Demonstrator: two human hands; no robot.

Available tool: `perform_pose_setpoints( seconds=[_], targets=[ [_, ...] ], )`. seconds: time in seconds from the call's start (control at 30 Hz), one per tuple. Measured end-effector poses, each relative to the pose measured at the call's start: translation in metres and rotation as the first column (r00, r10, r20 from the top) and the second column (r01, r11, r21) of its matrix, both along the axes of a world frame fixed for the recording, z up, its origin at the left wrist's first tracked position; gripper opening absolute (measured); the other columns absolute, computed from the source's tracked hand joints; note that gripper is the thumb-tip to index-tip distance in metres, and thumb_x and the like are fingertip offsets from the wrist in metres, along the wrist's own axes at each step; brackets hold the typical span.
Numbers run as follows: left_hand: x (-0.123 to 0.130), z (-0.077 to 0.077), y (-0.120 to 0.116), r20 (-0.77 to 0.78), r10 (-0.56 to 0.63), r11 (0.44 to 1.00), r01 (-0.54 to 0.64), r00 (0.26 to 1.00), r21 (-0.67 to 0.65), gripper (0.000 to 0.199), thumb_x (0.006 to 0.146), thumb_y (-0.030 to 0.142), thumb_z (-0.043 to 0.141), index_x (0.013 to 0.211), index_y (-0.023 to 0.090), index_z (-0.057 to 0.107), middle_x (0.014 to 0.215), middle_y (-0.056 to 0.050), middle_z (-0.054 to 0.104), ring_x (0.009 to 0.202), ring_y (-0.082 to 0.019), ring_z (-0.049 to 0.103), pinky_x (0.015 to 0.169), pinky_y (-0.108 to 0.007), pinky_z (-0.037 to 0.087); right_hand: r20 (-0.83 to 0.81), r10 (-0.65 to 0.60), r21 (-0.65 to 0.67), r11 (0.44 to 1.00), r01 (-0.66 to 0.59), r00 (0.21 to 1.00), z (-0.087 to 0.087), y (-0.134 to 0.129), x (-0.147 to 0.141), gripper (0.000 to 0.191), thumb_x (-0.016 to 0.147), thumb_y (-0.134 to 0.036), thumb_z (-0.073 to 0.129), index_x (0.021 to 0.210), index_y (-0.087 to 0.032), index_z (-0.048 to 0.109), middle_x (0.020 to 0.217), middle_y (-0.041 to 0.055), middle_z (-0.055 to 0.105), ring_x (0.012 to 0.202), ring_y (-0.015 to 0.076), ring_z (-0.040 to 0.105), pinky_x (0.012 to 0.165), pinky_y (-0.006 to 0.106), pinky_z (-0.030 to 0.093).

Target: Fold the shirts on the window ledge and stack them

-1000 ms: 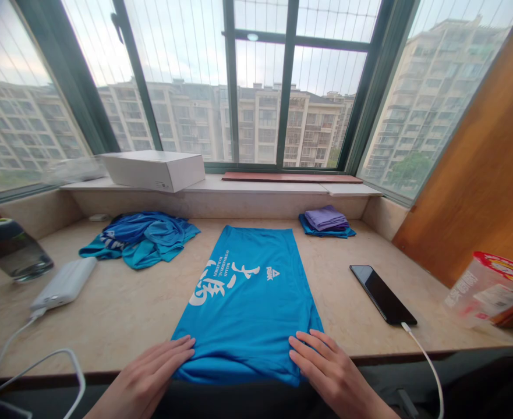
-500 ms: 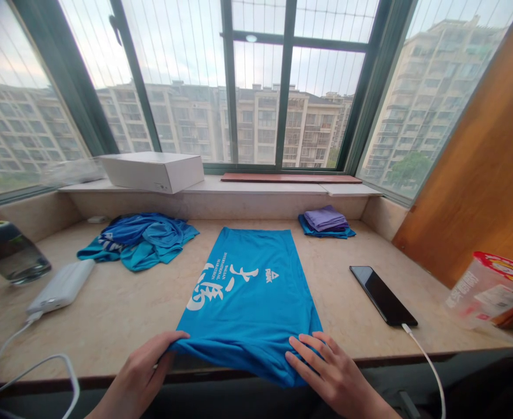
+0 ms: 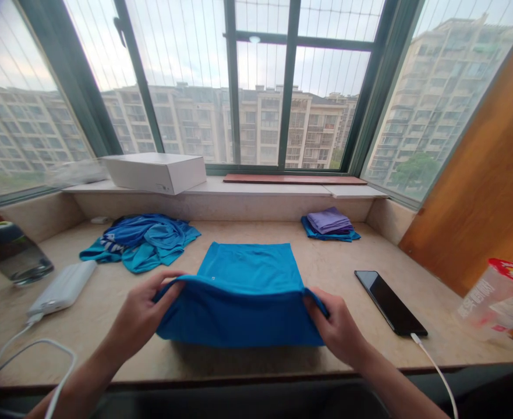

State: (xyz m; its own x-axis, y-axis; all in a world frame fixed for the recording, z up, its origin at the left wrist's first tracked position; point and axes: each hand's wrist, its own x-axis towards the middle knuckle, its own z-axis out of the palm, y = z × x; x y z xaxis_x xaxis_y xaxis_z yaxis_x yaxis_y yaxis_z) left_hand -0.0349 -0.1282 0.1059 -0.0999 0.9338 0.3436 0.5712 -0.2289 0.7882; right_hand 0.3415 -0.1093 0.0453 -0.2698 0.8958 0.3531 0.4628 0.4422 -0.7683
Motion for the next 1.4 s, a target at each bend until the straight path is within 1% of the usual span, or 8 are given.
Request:
perform_pose_setpoints(
  seconds=[0.27,0.5,0.7,0.8,0.93,1.07,1.27,1.4],
  targets=[
    [-0.013,-0.059,0.119,-0.039,-0.072,0.949,0.056,0.997,-0.310,0.053,0.068,0.044,0.069,0.111,0.013,0.069,0.094,-0.010,0.075,0.092,-0.031,0.070,0.073,-0.036,0.054,0.021,-0.090,-0.354,0.931,0.092,0.996,-0.029,0.117,-0.024,0.073,0.076,-0.046,0.074,0.141,-0.019,0.055,0.139,0.0162,0.061,0.130,0.0366,0.056,0.103,0.048,0.050],
    [-0.021,-0.061,0.153,-0.003,-0.105,0.994,0.105,0.994,-0.017,0.043,0.083,0.044,0.062,0.117,0.018,0.065,0.106,-0.008,0.073,0.097,-0.026,0.069,0.088,-0.038,0.054,0.007,-0.013,-0.174,0.985,0.014,1.000,-0.033,0.148,-0.019,0.066,0.086,-0.041,0.063,0.147,-0.020,0.047,0.137,0.0139,0.063,0.125,0.0315,0.060,0.105,0.049,0.049],
    [-0.020,-0.075,0.198,-0.216,0.084,0.996,-0.074,0.973,0.054,0.044,0.087,0.030,0.055,0.127,0.010,0.058,0.126,-0.018,0.064,0.118,-0.031,0.061,0.103,-0.046,0.048,0.151,-0.351,-0.041,0.932,0.361,0.924,-0.039,0.198,-0.029,0.056,0.093,-0.038,0.052,0.142,-0.011,0.051,0.131,0.0202,0.064,0.121,0.0340,0.061,0.101,0.052,0.050],
    [-0.018,-0.096,0.198,-0.436,-0.014,0.995,0.055,0.900,0.082,0.046,0.091,0.029,0.052,0.134,0.011,0.056,0.145,-0.020,0.052,0.139,-0.032,0.046,0.116,-0.049,0.036,0.227,-0.368,0.060,0.929,0.364,0.902,-0.046,0.192,-0.035,0.054,0.092,-0.040,0.056,0.138,-0.012,0.057,0.144,0.0210,0.054,0.137,0.0381,0.047,0.113,0.058,0.036],
    [-0.017,-0.104,0.189,-0.643,-0.267,0.953,0.296,0.717,-0.065,0.044,0.100,0.036,0.040,0.136,0.019,0.059,0.156,-0.012,0.045,0.146,-0.027,0.037,0.124,-0.048,0.020,0.429,-0.029,0.095,0.995,-0.013,0.903,-0.042,0.156,-0.051,0.050,0.099,-0.050,0.047,0.136,-0.020,0.062,0.146,0.0125,0.056,0.136,0.0297,0.050,0.116,0.047,0.037],
    [-0.017,-0.097,0.187,-0.648,-0.354,0.933,0.303,0.675,-0.194,0.051,0.102,0.038,0.032,0.143,0.018,0.055,0.155,-0.011,0.046,0.147,-0.025,0.037,0.123,-0.044,0.024,0.572,0.177,-0.020,0.979,-0.203,0.801,-0.040,0.137,-0.065,0.061,0.097,-0.062,0.045,0.145,-0.025,0.055,0.155,0.0104,0.046,0.142,0.0300,0.043,0.118,0.047,0.034],
    [-0.010,-0.093,0.173,-0.695,-0.263,0.964,0.209,0.669,-0.164,0.047,0.099,0.040,0.044,0.138,0.020,0.060,0.146,-0.014,0.057,0.138,-0.032,0.049,0.115,-0.049,0.037,0.707,-0.165,0.088,0.985,0.145,0.688,-0.040,0.176,-0.052,0.055,0.104,-0.046,0.036,0.152,-0.019,0.045,0.160,0.0130,0.036,0.150,0.0370,0.027,0.120,0.063,0.016],
    [0.011,-0.088,0.154,-0.785,-0.128,0.992,0.065,0.605,-0.112,0.038,0.098,0.034,0.049,0.128,0.017,0.066,0.131,-0.020,0.066,0.124,-0.037,0.061,0.101,-0.051,0.048,0.639,-0.138,0.136,0.989,0.065,0.757,-0.042,0.165,-0.064,0.058,0.104,-0.053,0.032,0.147,-0.021,0.051,0.154,0.0116,0.047,0.147,0.0338,0.034,0.121,0.055,0.022]
  ],
)
